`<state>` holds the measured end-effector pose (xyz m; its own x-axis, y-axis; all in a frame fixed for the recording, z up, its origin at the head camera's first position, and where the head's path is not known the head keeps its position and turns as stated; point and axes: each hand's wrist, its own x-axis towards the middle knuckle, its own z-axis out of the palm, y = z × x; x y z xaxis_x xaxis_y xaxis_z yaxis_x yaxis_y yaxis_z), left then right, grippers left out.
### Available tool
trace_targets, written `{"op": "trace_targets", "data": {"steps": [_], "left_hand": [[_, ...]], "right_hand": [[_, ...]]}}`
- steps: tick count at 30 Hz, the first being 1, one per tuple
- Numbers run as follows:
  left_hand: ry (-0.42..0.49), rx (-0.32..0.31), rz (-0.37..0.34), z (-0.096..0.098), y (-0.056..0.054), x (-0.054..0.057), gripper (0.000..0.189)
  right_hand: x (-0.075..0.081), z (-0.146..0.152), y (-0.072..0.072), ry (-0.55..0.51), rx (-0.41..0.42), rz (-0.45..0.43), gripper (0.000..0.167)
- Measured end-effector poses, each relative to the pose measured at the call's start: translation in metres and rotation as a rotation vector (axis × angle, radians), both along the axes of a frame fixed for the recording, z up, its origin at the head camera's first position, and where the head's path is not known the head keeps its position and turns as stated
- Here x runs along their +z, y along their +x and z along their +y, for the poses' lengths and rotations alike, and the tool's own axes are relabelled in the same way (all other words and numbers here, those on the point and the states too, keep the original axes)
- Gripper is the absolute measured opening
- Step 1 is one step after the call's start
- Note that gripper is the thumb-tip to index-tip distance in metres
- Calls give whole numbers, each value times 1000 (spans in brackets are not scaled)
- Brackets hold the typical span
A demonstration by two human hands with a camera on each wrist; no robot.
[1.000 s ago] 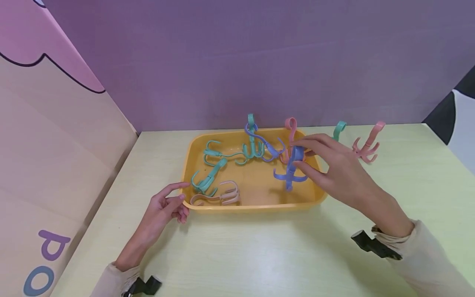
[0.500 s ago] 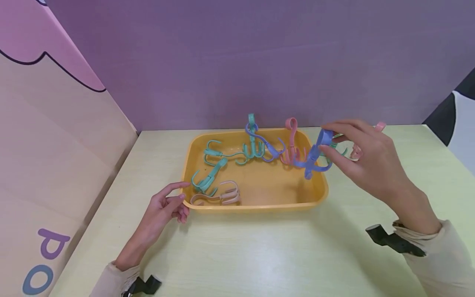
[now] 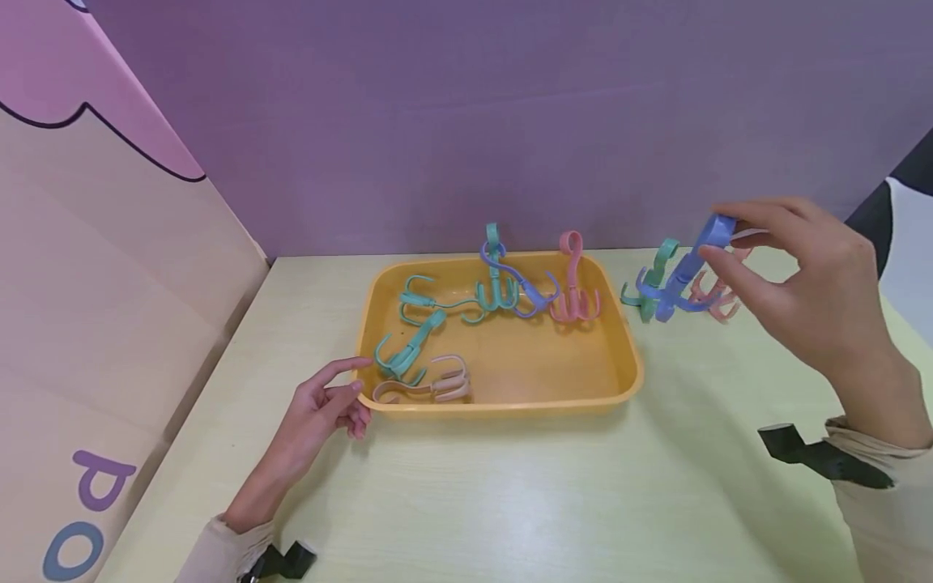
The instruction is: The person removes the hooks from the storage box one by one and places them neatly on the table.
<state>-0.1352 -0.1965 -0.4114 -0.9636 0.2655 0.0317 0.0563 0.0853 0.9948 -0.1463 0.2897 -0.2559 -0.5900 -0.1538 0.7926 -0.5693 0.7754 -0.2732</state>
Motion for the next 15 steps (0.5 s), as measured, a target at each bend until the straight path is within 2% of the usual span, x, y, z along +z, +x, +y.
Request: {"op": "trace_targets", "data": {"steps": [4,11,15], "left_hand": [[9,-5,12,-2,1,-1,42],[24,0,7,-1,0,-1,43],[37,-21,14,-1,-1,-1,44]], "right_hand": [[5,10,-1,-45,-45,-18,41],[0,36,-4,-74,-179,-94,42],[-3,47,-7,-82,-200,-100,43]]}}
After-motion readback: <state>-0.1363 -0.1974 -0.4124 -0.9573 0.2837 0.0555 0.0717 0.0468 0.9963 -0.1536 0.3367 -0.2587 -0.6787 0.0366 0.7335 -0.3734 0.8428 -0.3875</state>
